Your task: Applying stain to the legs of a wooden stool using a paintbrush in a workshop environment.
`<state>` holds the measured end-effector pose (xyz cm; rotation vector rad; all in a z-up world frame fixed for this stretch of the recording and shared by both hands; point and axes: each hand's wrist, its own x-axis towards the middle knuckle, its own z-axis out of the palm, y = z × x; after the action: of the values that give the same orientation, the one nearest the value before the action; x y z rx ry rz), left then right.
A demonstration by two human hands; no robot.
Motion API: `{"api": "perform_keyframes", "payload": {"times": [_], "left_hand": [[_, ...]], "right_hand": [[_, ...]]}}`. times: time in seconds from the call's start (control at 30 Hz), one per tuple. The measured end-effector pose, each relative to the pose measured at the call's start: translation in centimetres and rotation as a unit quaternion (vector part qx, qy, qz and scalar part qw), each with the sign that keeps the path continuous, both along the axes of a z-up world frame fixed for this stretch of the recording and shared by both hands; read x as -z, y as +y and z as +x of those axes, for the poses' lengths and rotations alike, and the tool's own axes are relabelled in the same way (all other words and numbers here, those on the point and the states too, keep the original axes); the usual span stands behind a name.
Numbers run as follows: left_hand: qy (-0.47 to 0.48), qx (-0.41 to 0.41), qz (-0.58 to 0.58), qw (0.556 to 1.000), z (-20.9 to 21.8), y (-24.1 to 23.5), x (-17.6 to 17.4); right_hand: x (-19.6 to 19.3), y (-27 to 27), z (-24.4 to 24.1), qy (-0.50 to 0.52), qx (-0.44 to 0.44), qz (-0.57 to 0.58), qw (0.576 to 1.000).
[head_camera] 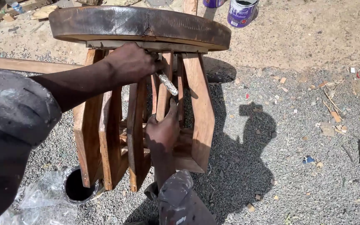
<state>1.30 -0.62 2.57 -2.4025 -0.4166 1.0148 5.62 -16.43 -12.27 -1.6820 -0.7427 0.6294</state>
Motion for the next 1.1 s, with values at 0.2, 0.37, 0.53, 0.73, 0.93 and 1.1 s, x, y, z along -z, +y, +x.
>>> {"api": "perform_keyframes", "payload": {"times": [0.2, 0.37, 0.53, 0.73, 0.93, 1.1], "left_hand": [[-0.129, 0.031, -0.012, 0.991, -0.3, -3.5, 0.8], [-0.138, 0.0, -0.052, 0.989, -2.3, -3.5, 3.7], [-0.2, -0.043, -0.02, 0.979, -2.1, -7.8, 1.0], [-0.316, -0.271, -0.1, 0.904, -3.6, -9.5, 3.5], [-0.351, -0.189, 0.02, 0.917, -6.0, -6.1, 5.8], [-0.38, -0.223, -0.113, 0.891, -17.2, -16.9, 16.5]], "right_hand": [[2.8, 0.2, -0.4, -0.05, 0.026, -0.006, 0.998], [4.7, 0.5, -0.3, 0.038, -0.032, 0.064, 0.997], [0.5, -1.5, 0.0, 0.113, -0.039, 0.133, 0.984], [6.9, -4.7, -1.0, 0.081, -0.037, -0.011, 0.996], [7.0, -7.2, -1.6, 0.08, -0.041, 0.05, 0.995], [9.6, -6.3, -0.5, 0.038, 0.0, 0.09, 0.995]]}}
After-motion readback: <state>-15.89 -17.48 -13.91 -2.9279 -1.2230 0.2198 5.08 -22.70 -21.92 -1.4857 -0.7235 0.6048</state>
